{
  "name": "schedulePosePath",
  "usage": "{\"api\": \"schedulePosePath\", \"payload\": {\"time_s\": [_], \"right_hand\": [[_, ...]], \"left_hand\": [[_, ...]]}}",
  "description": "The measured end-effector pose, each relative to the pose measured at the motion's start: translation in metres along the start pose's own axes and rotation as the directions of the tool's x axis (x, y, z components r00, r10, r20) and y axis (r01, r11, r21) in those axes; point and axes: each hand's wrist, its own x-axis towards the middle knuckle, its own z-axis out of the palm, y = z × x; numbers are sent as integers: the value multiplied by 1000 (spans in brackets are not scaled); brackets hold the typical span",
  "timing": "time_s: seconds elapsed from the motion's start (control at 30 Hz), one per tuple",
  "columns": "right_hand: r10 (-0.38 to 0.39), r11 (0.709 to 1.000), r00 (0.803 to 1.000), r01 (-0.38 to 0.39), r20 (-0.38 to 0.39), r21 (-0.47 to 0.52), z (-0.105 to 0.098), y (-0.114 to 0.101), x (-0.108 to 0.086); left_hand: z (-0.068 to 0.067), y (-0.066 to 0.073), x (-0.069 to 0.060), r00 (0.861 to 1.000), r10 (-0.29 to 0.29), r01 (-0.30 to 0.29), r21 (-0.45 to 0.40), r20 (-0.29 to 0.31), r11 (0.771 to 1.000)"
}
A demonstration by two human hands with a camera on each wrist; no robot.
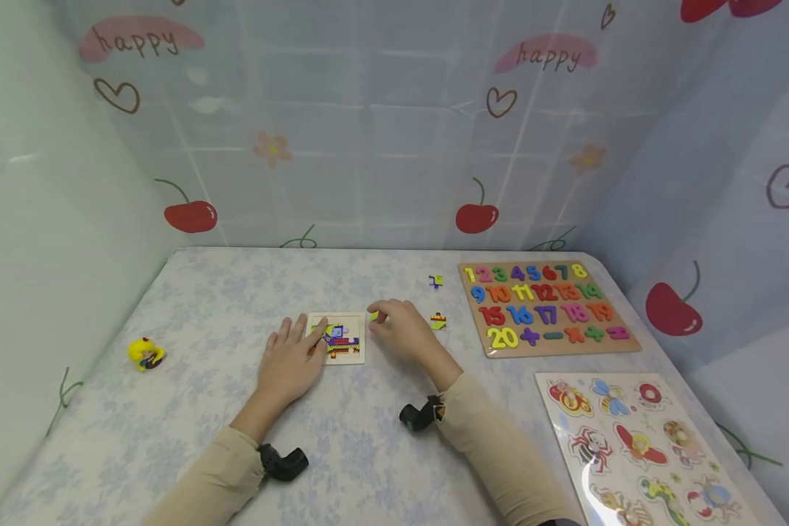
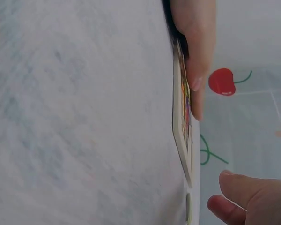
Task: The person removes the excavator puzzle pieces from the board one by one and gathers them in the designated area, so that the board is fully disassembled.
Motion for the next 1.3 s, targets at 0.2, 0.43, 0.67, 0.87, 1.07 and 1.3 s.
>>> {"api": "schedulePosePath", "payload": {"time_s": [0.2, 0.43, 0.67, 0.87, 1.07, 1.3], "right_hand": [[-84, 996, 996, 85, 42, -28, 14, -4, -3], [-88, 992, 992, 95, 89, -79, 19, -10, -7], [-91, 993, 990, 98, 108, -65, 19, -13, -9], [-118, 991, 988, 123, 98, -49, 21, -12, -9], [-94, 994, 990, 99, 105, -45, 25, -10, -5], [-50, 999, 991, 48, 123, 25, 25, -10, -3]], "left_hand": [[0, 1, -1, 1000, -2, 2, 26, 0, 1000], [2, 1, -3, 1000, 8, -8, 32, -4, 999], [2, 0, -2, 1000, 18, -18, 35, -4, 999], [2, 0, -2, 1000, 17, -17, 43, -5, 999], [2, 0, -1, 1000, 13, -12, 44, -13, 999], [1, 0, -1, 1000, 10, -9, 52, -8, 999]]}}
